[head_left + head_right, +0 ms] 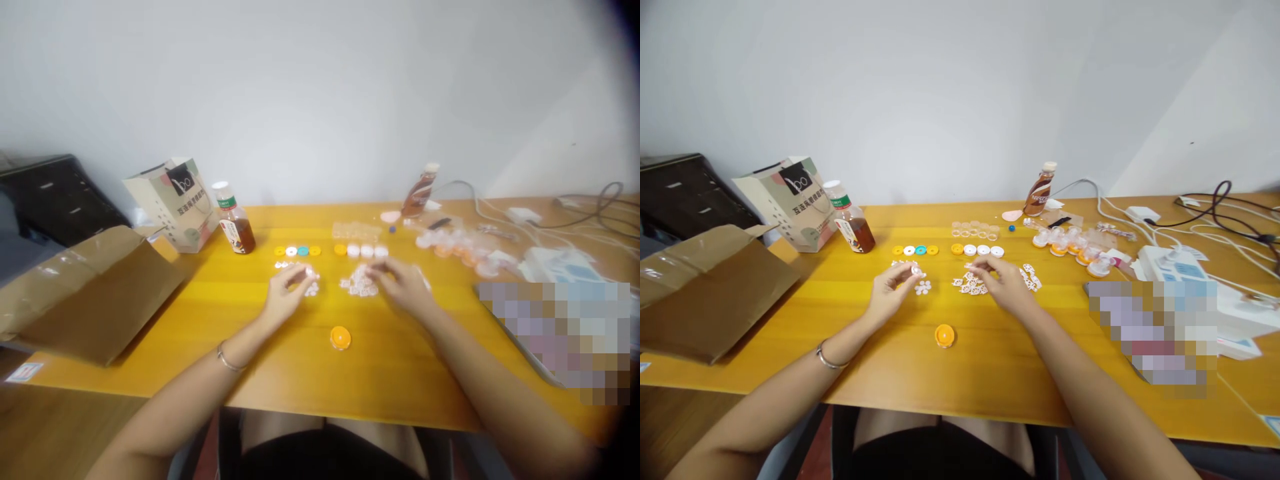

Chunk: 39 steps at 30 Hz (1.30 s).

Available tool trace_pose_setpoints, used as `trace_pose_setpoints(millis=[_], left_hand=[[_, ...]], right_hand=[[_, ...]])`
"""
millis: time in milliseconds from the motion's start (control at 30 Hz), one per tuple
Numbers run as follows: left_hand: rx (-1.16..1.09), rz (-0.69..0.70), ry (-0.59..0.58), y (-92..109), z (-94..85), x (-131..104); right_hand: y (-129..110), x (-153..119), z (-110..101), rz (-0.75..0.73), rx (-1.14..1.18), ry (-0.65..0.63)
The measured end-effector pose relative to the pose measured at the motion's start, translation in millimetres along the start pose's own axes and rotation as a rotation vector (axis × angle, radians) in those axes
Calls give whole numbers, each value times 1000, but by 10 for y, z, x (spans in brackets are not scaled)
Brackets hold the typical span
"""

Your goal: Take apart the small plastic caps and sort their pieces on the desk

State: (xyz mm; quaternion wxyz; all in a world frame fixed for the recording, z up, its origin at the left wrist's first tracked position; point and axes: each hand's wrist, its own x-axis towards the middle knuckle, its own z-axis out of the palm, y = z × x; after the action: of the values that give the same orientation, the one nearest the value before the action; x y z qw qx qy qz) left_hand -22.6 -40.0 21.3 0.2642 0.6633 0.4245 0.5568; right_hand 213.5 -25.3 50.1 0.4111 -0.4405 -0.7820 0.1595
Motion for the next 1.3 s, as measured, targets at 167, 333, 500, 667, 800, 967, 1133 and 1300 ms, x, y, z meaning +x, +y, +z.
trace_pose_setpoints(millis=[167, 333, 500, 667, 800, 967, 1133, 1300], left_hand=[[-79, -81, -178, 12, 92, -87], [-93, -106, -220, -5, 148, -153], [-11, -54, -252, -23, 136, -152], [50, 59, -327, 33, 158, -158], [-21, 32, -385, 38, 199, -191], [-107, -40, -359, 31, 206, -205], [14, -128, -396, 60, 180, -199], [-88, -209, -383, 39, 227, -233]], right_hand=[[204, 14, 114, -2, -90, -80], [327, -10, 280, -21, -101, -153], [385, 0, 305, 14, -113, -187], [155, -33, 265, 76, -43, -108], [-142, -119, 292, 59, 172, -169], [-284, -213, 352, -31, 224, -182], [-301, -227, 349, -15, 229, -125], [-332, -224, 388, 45, 332, -139]])
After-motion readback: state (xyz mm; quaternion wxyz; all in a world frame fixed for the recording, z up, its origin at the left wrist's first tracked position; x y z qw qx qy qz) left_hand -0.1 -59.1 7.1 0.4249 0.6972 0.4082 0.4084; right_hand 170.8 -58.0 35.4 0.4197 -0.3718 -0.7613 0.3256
